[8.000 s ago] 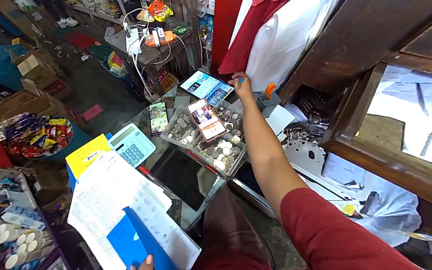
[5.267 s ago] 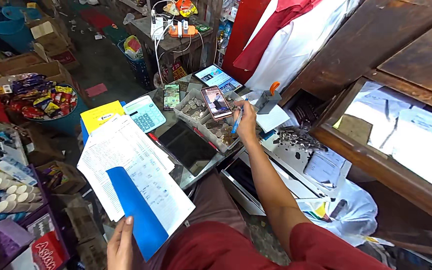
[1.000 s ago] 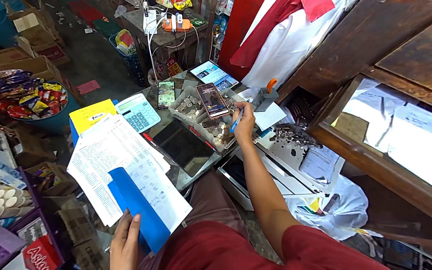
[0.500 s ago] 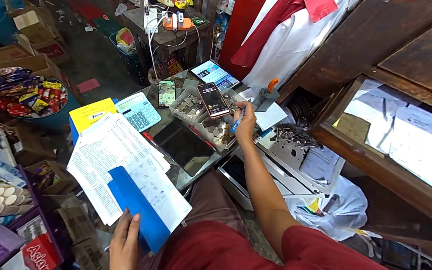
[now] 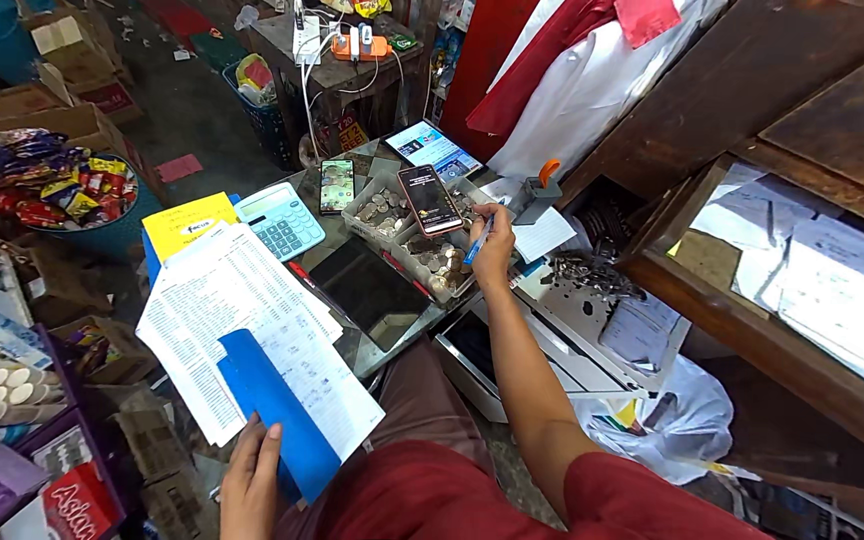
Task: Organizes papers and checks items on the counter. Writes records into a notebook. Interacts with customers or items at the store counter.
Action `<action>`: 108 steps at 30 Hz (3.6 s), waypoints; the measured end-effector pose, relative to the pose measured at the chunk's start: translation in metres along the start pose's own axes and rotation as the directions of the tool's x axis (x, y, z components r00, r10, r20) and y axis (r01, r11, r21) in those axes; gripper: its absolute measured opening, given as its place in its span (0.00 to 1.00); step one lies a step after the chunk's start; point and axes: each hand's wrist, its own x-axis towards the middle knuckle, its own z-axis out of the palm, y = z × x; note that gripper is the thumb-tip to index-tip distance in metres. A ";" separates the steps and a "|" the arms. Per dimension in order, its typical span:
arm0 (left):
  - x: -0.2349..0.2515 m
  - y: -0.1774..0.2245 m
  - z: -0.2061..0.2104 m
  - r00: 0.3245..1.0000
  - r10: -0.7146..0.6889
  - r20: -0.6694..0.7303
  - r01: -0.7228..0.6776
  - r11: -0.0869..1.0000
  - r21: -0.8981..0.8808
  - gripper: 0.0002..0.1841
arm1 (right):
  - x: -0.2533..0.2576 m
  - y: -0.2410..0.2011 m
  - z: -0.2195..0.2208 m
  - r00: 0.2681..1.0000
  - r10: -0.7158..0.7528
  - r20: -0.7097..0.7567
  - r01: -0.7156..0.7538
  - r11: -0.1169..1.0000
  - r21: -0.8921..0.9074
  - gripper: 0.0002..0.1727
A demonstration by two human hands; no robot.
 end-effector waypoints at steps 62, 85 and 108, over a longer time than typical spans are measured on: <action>0.001 -0.004 -0.001 1.000 0.001 0.004 -0.001 0.999 -0.040 0.21 | 0.001 0.000 0.001 1.000 -0.002 -0.002 0.002 1.000 -0.024 0.14; 0.001 -0.004 0.000 1.000 -0.003 -0.002 0.003 1.000 -0.029 0.22 | 0.001 0.001 0.002 1.000 0.020 -0.002 -0.020 1.000 -0.006 0.14; 0.000 -0.004 -0.001 1.000 0.023 -0.013 -0.024 0.999 -0.039 0.22 | 0.001 0.000 0.004 1.000 0.020 -0.005 -0.020 0.999 -0.026 0.14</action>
